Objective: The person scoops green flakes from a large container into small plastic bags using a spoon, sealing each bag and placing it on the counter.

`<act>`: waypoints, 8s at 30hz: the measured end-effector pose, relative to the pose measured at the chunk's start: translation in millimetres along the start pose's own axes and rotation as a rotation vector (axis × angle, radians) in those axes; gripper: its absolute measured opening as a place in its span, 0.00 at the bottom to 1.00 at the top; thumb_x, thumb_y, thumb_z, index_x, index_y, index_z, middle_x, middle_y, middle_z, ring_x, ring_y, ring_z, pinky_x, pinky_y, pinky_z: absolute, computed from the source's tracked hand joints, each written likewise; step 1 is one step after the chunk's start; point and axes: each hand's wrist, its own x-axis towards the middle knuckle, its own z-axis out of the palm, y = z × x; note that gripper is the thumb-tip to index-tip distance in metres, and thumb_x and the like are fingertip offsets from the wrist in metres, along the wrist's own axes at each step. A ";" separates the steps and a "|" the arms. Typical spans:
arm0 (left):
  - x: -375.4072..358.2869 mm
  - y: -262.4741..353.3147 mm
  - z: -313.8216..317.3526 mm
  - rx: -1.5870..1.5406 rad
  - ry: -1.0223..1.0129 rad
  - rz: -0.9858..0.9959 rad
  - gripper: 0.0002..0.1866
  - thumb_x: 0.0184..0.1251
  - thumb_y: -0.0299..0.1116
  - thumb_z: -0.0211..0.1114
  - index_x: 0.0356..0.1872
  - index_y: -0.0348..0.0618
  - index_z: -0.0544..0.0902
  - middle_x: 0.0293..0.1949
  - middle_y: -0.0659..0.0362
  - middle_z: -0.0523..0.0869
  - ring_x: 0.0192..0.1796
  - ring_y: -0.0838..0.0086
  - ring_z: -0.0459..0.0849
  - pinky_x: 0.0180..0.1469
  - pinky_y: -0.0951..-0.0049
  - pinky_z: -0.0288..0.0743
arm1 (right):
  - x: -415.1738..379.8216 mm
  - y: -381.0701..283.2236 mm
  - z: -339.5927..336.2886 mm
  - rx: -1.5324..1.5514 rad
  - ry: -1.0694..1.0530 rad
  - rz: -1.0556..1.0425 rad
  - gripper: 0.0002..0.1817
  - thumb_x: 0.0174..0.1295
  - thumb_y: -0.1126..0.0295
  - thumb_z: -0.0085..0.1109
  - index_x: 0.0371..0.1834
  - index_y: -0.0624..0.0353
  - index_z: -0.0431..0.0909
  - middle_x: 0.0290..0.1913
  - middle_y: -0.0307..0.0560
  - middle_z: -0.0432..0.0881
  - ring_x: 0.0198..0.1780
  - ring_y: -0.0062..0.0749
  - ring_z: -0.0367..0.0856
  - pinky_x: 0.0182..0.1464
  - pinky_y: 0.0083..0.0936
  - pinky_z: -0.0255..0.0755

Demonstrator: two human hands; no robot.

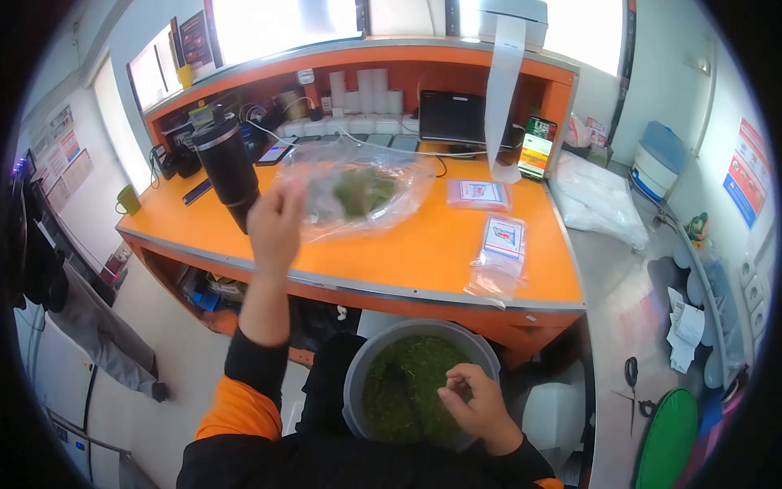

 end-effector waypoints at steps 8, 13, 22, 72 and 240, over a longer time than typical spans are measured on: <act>-18.1 -44.3 6.4 0.100 -0.127 -0.054 0.22 0.54 0.43 0.69 0.45 0.37 0.81 0.16 0.62 0.74 0.20 0.80 0.72 0.24 0.77 0.64 | 3.4 3.6 -16.1 -0.047 0.131 -0.015 0.13 0.53 0.74 0.64 0.41 0.62 0.73 0.28 0.41 0.76 0.29 0.21 0.75 0.34 0.19 0.71; -62.1 -36.6 16.3 0.120 -0.386 -0.190 0.19 0.53 0.42 0.70 0.40 0.37 0.83 0.13 0.63 0.72 0.17 0.82 0.68 0.21 0.79 0.60 | 47.9 -19.1 -39.3 -0.494 0.285 -0.316 0.14 0.49 0.74 0.63 0.39 0.61 0.75 0.33 0.45 0.78 0.36 0.37 0.77 0.40 0.29 0.71; -115.7 -3.2 19.2 -0.254 -0.655 -0.075 0.15 0.51 0.37 0.73 0.38 0.40 0.83 0.14 0.64 0.73 0.18 0.82 0.70 0.23 0.80 0.63 | 85.7 25.8 -52.4 -0.933 0.353 -0.270 0.09 0.46 0.71 0.64 0.32 0.58 0.78 0.34 0.44 0.79 0.39 0.41 0.76 0.44 0.37 0.65; -190.5 21.9 21.7 -0.285 -1.115 0.189 0.07 0.47 0.31 0.62 0.17 0.38 0.80 0.35 0.57 0.83 0.44 0.59 0.78 0.48 0.62 0.71 | 5.9 -11.4 20.3 -0.643 -0.358 -0.305 0.08 0.49 0.70 0.58 0.32 0.55 0.72 0.31 0.44 0.76 0.29 0.38 0.79 0.30 0.33 0.73; -186.4 8.4 24.7 -0.967 -1.237 -0.527 0.07 0.61 0.30 0.66 0.35 0.35 0.83 0.33 0.58 0.86 0.39 0.76 0.83 0.43 0.76 0.74 | 24.2 -3.1 20.4 0.497 0.305 0.002 0.06 0.59 0.81 0.55 0.33 0.61 0.67 0.36 0.50 0.78 0.32 0.30 0.80 0.37 0.23 0.75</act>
